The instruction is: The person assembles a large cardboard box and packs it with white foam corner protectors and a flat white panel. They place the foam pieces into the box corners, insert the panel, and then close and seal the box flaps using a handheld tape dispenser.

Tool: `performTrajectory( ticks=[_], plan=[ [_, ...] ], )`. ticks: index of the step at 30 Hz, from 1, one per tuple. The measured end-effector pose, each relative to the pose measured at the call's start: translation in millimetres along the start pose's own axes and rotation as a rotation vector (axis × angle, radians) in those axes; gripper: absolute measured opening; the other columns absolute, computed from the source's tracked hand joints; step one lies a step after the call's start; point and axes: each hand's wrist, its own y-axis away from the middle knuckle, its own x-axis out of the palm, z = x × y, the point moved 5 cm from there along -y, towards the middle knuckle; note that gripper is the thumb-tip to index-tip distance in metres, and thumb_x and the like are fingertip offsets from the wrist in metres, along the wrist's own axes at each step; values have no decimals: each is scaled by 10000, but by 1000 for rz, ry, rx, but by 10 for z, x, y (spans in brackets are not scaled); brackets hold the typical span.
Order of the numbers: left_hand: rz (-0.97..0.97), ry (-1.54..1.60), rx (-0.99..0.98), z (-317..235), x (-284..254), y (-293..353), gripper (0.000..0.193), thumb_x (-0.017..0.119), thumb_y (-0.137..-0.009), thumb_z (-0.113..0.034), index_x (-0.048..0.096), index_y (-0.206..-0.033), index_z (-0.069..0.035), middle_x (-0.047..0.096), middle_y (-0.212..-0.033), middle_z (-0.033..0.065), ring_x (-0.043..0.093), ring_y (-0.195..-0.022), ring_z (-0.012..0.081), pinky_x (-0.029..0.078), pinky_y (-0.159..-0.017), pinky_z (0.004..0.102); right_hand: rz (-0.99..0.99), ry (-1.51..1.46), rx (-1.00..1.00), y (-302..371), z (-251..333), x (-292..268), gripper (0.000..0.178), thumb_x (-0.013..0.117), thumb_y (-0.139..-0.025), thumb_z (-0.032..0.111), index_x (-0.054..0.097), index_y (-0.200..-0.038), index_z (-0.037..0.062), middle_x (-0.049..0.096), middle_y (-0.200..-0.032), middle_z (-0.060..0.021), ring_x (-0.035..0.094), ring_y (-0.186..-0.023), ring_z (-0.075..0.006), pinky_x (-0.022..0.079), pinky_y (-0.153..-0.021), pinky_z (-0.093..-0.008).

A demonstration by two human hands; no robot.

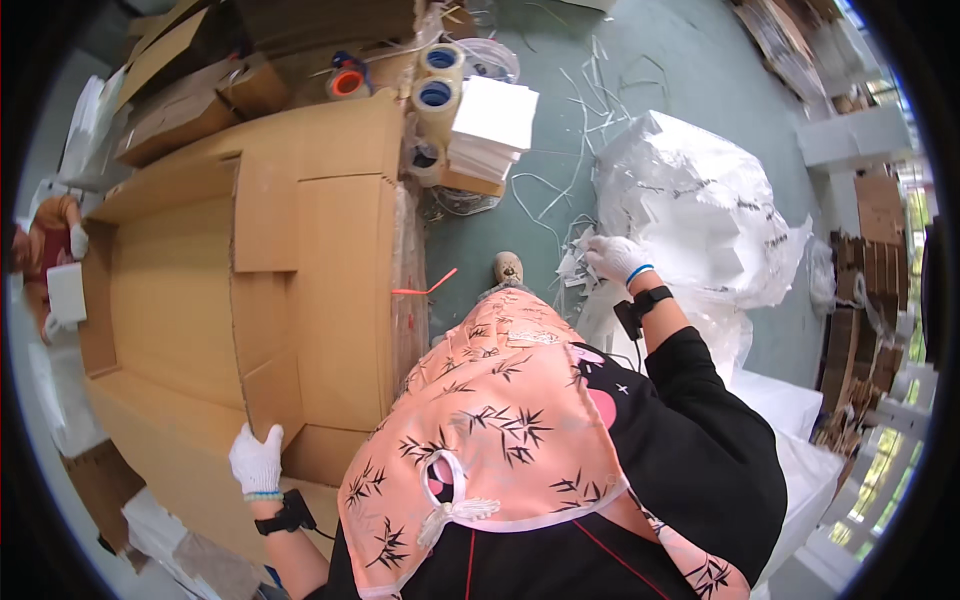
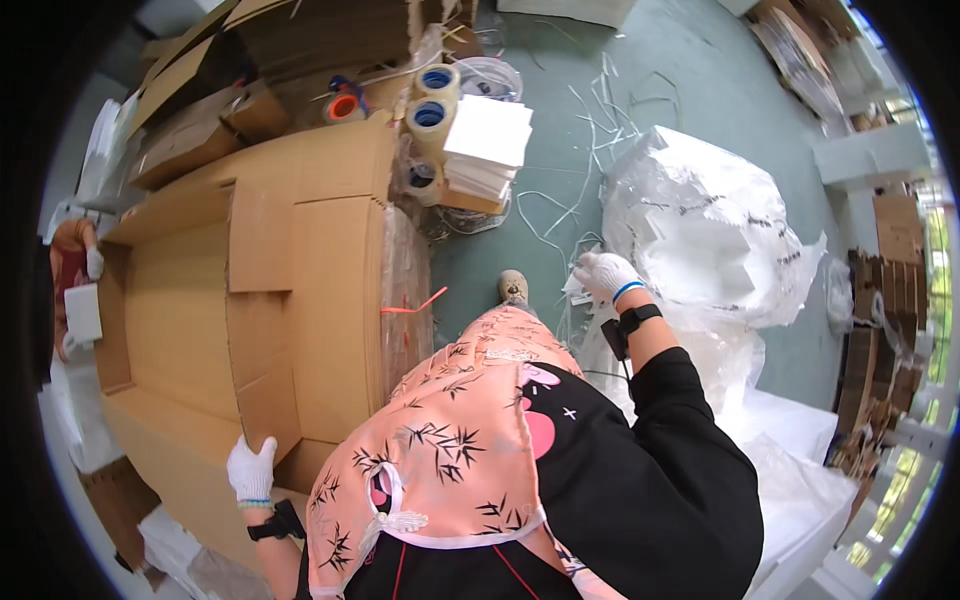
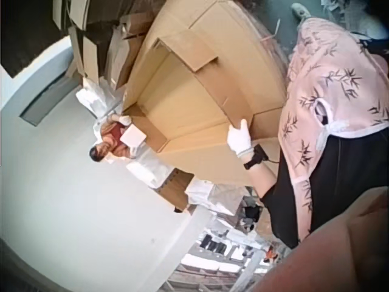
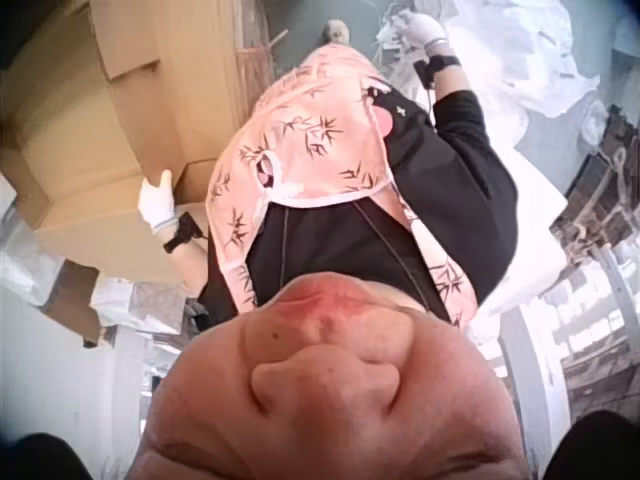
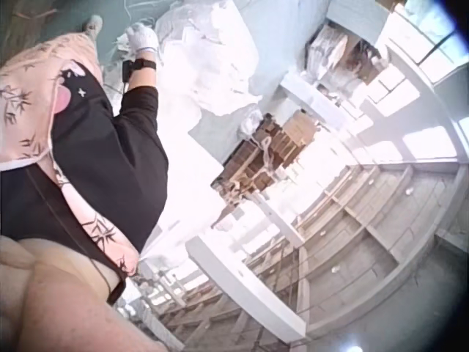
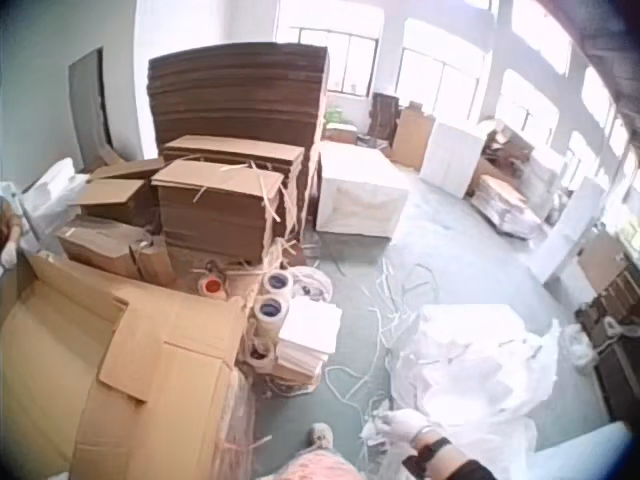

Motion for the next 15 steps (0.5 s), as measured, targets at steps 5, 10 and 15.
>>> performTrajectory(
  ticks=[5,10,15],
  plan=[
    [-40,-229,-74,-288,-105,165,514,741,-756,-412,652,-1082,-24,684,-1010,223,630,-983,402,498,-881,484,338,-151,380,450,-1520,1257,503,527,-866,447,676,-1196,99,636,-1232,-190,577,-1177,-356,455,-1003,-415],
    [-81,-426,-274,-575,-349,301,717,720,-776,-372,486,-1345,-2,621,-1226,189,571,-1094,409,466,-945,464,166,-406,508,138,-2204,1152,492,502,-853,426,693,-1154,88,646,-1201,-200,569,-1185,-364,445,-1013,-422],
    [-223,-668,-67,-1605,-488,437,743,713,-814,-372,450,-1408,-13,538,-1363,208,551,-1203,363,433,-1027,454,-45,-599,856,-382,-3487,1171,574,490,-854,461,603,-1297,114,582,-1335,-159,545,-1222,-378,413,-1048,-462]
  ],
)
